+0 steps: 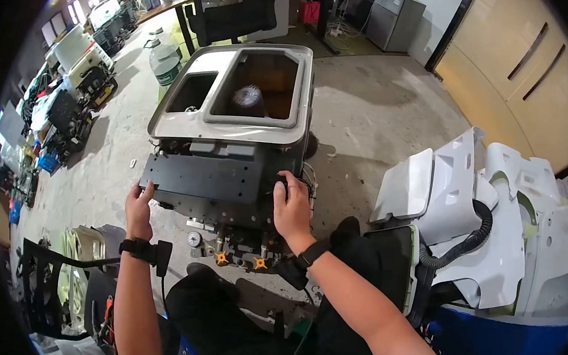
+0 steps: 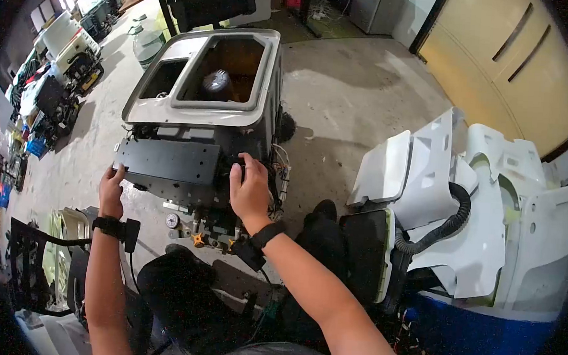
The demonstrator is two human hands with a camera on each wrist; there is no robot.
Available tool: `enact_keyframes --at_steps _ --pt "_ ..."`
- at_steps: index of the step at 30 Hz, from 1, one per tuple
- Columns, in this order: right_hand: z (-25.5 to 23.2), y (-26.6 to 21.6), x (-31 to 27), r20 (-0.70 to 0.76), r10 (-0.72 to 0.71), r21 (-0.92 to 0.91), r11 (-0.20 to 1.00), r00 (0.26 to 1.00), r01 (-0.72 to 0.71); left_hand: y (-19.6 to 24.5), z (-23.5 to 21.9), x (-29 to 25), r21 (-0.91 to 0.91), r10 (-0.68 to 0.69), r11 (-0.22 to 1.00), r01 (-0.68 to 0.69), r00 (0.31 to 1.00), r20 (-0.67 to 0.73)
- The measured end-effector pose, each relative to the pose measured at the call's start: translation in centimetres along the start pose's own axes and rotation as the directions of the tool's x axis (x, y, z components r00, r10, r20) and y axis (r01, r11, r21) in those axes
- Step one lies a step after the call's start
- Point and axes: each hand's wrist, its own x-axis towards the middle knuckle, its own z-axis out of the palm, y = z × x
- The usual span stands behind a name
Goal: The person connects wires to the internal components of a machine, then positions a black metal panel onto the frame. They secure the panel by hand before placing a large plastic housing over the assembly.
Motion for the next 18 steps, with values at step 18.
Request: enact_keyframes --at_steps 18 --pt "-2.7 -0.2 1.6 0.184 -0.049 0.092 0.995 0.982 0.032 1.1 0.1 -0.7 0.057 -0.04 0.998 0.039 0.999 0.005"
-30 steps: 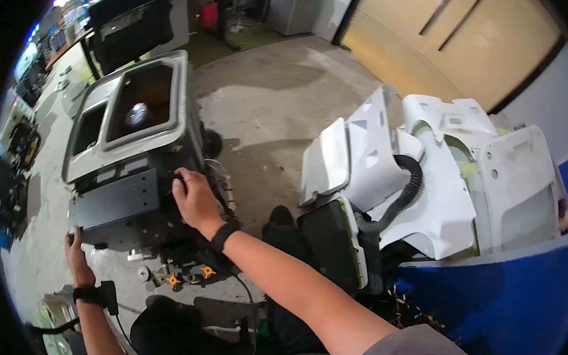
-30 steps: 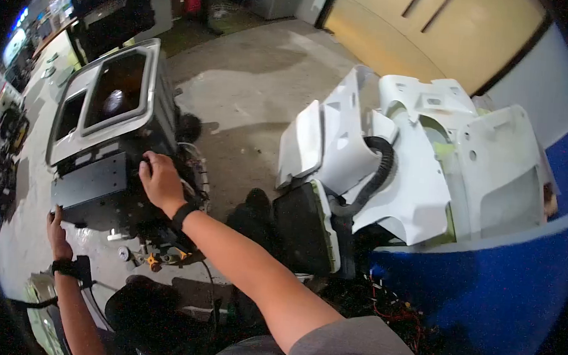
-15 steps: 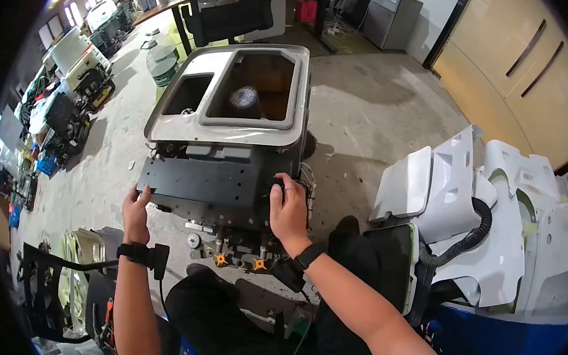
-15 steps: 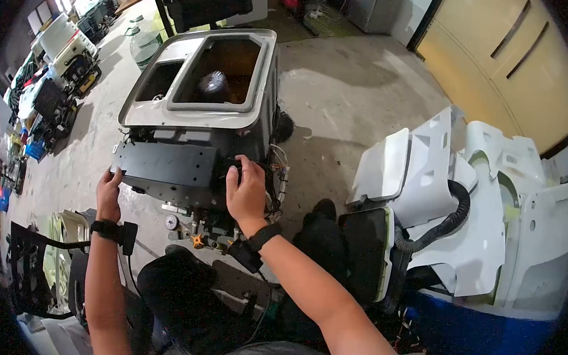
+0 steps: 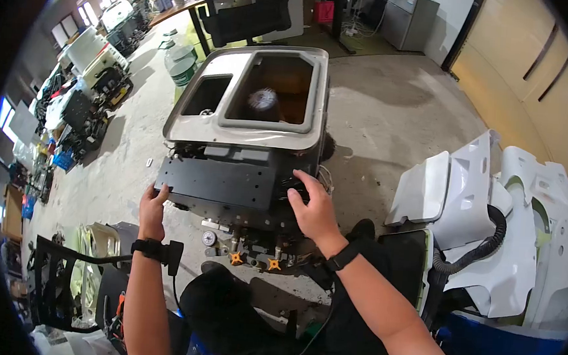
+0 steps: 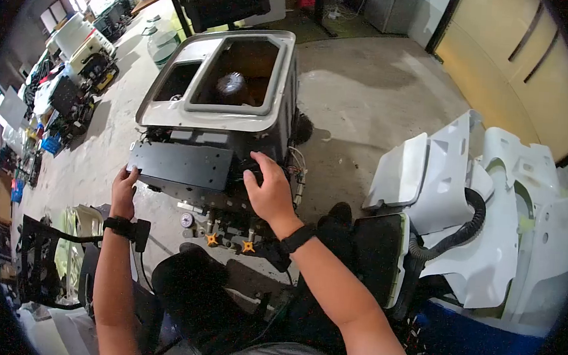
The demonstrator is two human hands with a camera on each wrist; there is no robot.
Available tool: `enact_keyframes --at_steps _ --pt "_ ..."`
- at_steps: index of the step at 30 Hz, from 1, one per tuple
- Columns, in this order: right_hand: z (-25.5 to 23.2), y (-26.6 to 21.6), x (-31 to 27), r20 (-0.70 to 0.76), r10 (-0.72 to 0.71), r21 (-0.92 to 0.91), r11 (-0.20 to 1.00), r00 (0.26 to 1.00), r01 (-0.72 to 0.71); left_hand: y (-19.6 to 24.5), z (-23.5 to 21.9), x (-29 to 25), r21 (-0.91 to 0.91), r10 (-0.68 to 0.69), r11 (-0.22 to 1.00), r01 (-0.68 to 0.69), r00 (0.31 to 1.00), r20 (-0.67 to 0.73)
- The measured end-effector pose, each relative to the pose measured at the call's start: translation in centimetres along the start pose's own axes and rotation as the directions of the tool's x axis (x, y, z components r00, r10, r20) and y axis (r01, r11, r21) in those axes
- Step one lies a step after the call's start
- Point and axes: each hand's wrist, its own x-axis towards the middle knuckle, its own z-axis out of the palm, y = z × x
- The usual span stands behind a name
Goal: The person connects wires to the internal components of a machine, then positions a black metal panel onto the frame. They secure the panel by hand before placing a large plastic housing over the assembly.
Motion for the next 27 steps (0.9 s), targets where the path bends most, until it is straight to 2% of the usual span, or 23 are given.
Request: enact_keyframes --at_steps 1,3,5,6,7,11,13,15,16,19,24,27 --pt "0.0 0.2 0.1 0.025 -0.029 0.006 1.0 0.999 0.029 0.0 0.0 0.1 0.015 -0.005 1.0 0.005 1.0 -0.007" --pt "-0.4 0.3 0.3 0.078 0.014 0.036 0.999 0.997 -0.017 -0.4 -0.1 0.2 0.006 -0.002 1.0 0.002 1.0 -0.019" --pt "-0.7 0.0 0.2 0.052 -0.024 -0.091 0.995 0.998 0.028 -1.8 -0.9 1.6 0.007 0.037 0.999 -0.038 0.999 0.035" --pt "-0.8 -0.3 0.3 0.01 -0.111 -0.182 0.977 0.994 0.111 -2.0 -1.1 1.9 0.01 0.041 0.999 -0.042 0.997 0.065" --pt "-1.0 -0.8 0.3 -0.028 -0.198 -0.273 0.945 0.98 0.183 -1.6 -0.7 1.5 0.049 0.024 0.998 -0.025 1.0 0.008" --pt "-0.6 -2.6 1.5 0.044 -0.32 -0.242 0.916 0.946 0.321 -0.6 -0.2 0.8 0.049 0.021 0.999 -0.022 1.0 0.017" --pt "0.4 -2.3 1.5 0.054 -0.315 -0.207 0.925 0.948 0.319 -0.5 0.0 0.5 0.081 0.025 0.997 -0.022 0.999 -0.03" --pt "1.1 -2.1 1.3 0.045 -0.139 -0.103 0.984 0.989 0.143 -0.3 0.1 0.0 0.056 0.027 0.998 -0.025 0.999 -0.039" --pt "1.3 -1.3 1.4 0.038 -0.213 -0.092 0.972 0.976 0.216 0.0 0.2 -0.4 0.06 0.032 0.998 -0.031 0.999 -0.02" --pt "1.6 -0.9 0.4 -0.008 -0.292 -0.178 0.942 0.957 0.286 -0.6 -0.1 -0.2 0.053 0.056 0.997 -0.055 0.998 -0.006" --pt "0.7 -0.6 0.1 0.152 -0.243 -0.198 0.942 0.958 0.27 0.1 0.3 -1.0 -0.061 0.003 0.998 -0.004 1.0 -0.021" --pt "0.0 -1.0 0.4 0.245 -0.18 -0.176 0.958 0.953 0.226 1.1 0.6 -1.4 -0.048 -0.063 0.997 0.061 0.997 -0.038"
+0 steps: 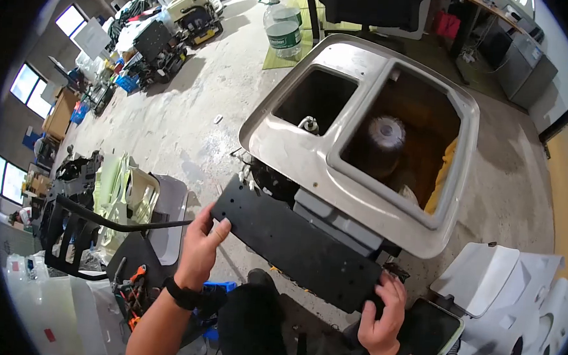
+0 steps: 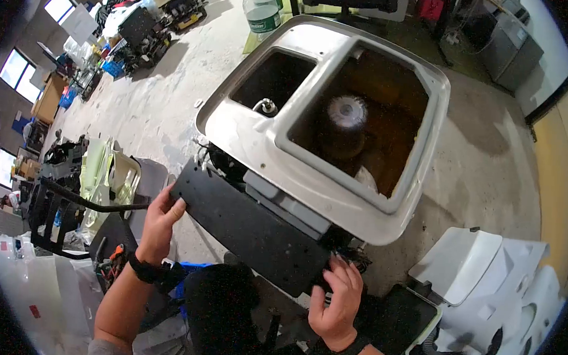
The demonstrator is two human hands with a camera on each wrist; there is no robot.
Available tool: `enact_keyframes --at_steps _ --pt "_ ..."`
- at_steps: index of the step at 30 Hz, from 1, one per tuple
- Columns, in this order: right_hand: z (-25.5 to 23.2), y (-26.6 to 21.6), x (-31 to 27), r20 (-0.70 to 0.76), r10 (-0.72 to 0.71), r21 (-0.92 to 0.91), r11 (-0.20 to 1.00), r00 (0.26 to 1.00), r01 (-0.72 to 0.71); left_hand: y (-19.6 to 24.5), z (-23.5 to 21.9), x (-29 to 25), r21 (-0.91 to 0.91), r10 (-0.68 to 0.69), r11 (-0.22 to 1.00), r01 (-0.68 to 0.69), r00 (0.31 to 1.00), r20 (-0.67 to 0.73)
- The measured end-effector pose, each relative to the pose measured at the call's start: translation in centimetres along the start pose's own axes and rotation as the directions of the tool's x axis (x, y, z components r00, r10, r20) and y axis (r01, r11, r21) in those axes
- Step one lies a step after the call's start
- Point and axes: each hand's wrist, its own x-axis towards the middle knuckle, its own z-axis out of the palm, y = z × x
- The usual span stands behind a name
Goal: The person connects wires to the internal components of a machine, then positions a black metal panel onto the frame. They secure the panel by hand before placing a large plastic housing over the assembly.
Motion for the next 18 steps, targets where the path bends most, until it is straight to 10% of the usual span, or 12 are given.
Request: enact_keyframes --at_steps 13,18 --pt "-12.4 -5.3 4.8 0.278 0.364 0.041 0.92 0.889 -0.39 2.5 0.0 -4.6 0.002 -0.294 0.951 0.308 0.91 -0.293" --pt "-22.0 -4.5 6.9 0.136 0.564 0.066 0.815 0.815 -0.575 12.6 -0.1 -11.1 -0.075 -0.38 0.924 0.376 0.876 -0.298"
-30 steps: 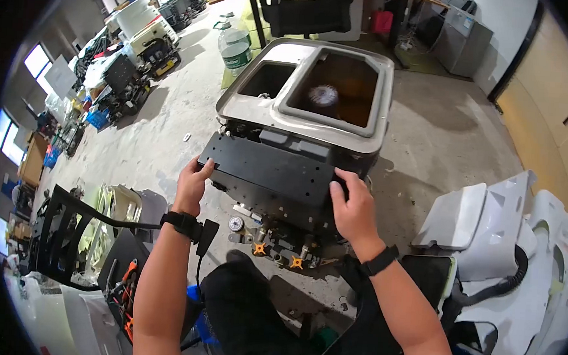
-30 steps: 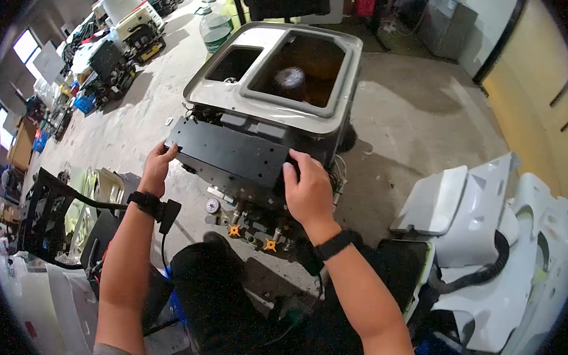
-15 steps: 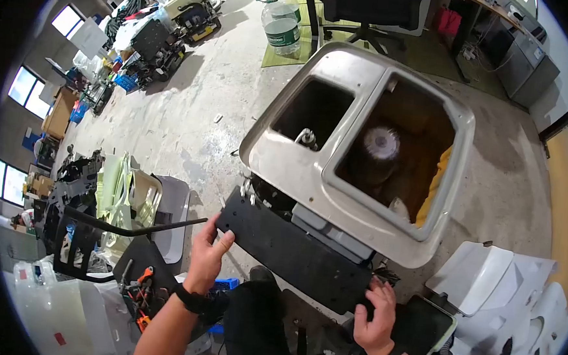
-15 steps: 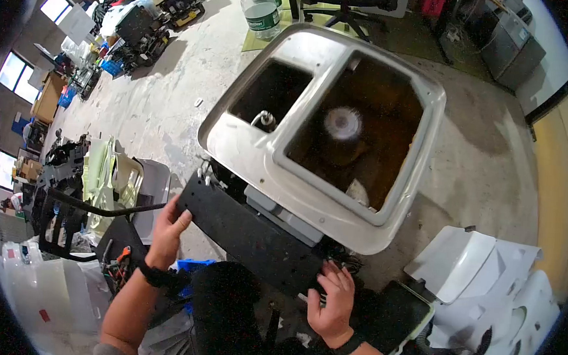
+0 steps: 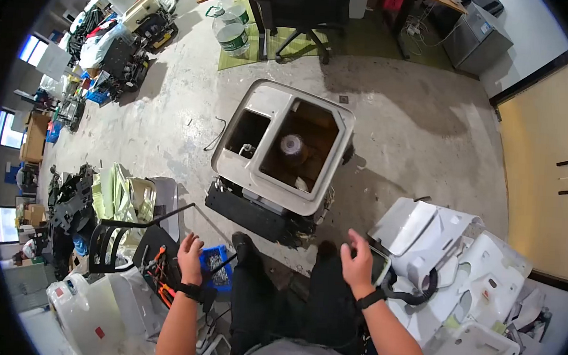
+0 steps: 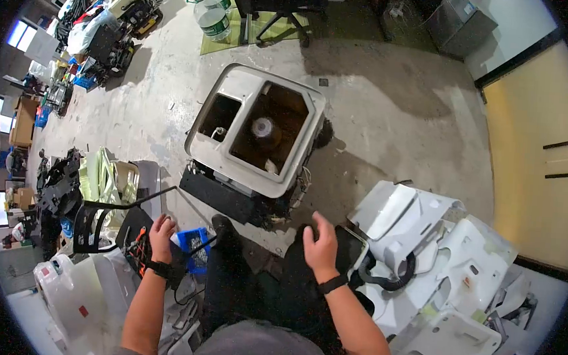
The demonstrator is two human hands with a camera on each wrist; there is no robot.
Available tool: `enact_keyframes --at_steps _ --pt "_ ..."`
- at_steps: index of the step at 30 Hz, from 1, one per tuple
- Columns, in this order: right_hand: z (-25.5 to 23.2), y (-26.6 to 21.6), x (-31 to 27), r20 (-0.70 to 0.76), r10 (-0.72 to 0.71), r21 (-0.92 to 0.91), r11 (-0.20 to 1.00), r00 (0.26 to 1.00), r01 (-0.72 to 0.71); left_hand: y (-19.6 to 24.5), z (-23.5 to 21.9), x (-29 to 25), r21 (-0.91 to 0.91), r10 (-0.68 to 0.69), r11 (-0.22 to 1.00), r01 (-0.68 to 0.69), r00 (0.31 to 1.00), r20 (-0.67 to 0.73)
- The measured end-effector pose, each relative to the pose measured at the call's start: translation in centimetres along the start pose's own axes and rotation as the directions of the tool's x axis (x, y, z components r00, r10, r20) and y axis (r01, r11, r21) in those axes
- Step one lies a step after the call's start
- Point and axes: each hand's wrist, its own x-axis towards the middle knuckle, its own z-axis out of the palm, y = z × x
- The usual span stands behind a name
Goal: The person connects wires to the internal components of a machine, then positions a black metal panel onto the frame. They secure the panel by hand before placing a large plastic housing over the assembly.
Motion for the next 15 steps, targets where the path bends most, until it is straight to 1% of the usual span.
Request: enact_keyframes --at_steps 1,2,4,5,7,8,9,10,11,12,14,15 --pt "-1.3 0.5 0.4 -0.05 0.018 0.033 0.999 0.999 -0.016 1.1 -0.3 -1.8 -0.027 -0.016 1.0 0.015 0.998 -0.055" --pt "-2.8 0.3 0.7 -0.06 0.086 0.084 0.993 0.995 -0.08 2.2 -0.4 -3.5 -0.074 -0.013 0.997 0.004 0.993 -0.12" --pt "-4.8 0.2 1.3 -0.08 0.142 0.171 0.977 0.987 -0.126 2.9 -1.5 -5.9 -0.13 -0.022 0.992 0.006 0.992 -0.124" --pt "-5.5 0.5 1.4 -0.078 0.144 0.165 0.978 0.987 -0.13 3.2 -1.7 -7.1 -0.139 -0.031 0.99 0.008 0.986 -0.167" --pt "-5.8 1.2 1.9 -0.053 0.13 0.214 0.97 0.99 -0.116 2.8 -2.6 -8.9 -0.197 -0.027 0.98 -0.011 0.981 -0.191" --pt "-5.9 1.4 2.1 -0.051 0.131 0.209 0.971 0.99 -0.118 2.5 -2.9 -9.7 -0.237 -0.023 0.971 -0.026 0.979 -0.201" --pt "-5.9 1.5 2.3 -0.019 0.147 0.222 0.965 0.989 -0.139 2.7 -3.1 -10.6 -0.238 -0.03 0.971 -0.018 0.979 -0.2" --pt "-6.0 1.4 2.3 0.012 0.165 0.233 0.959 0.986 -0.163 2.9 -3.2 -11.5 -0.241 -0.04 0.97 -0.018 0.972 -0.233" --pt "-6.1 1.1 2.3 0.024 0.183 0.209 0.96 0.983 -0.184 3.1 -3.4 -12.3 -0.247 -0.048 0.969 -0.02 0.963 -0.266" --pt "-6.1 1.4 2.3 0.022 0.182 0.203 0.962 0.983 -0.182 3.2 -3.8 -12.9 -0.253 -0.052 0.967 -0.017 0.963 -0.263" --pt "-5.6 2.0 3.0 0.088 0.199 0.203 0.956 0.976 -0.214 3.2 -4.5 -13.6 -0.321 -0.077 0.947 -0.025 0.95 -0.302" --pt "-5.5 1.6 3.3 0.097 0.206 0.215 0.951 0.974 -0.222 3.4 -4.6 -14.0 -0.326 -0.071 0.945 -0.036 0.948 -0.311"
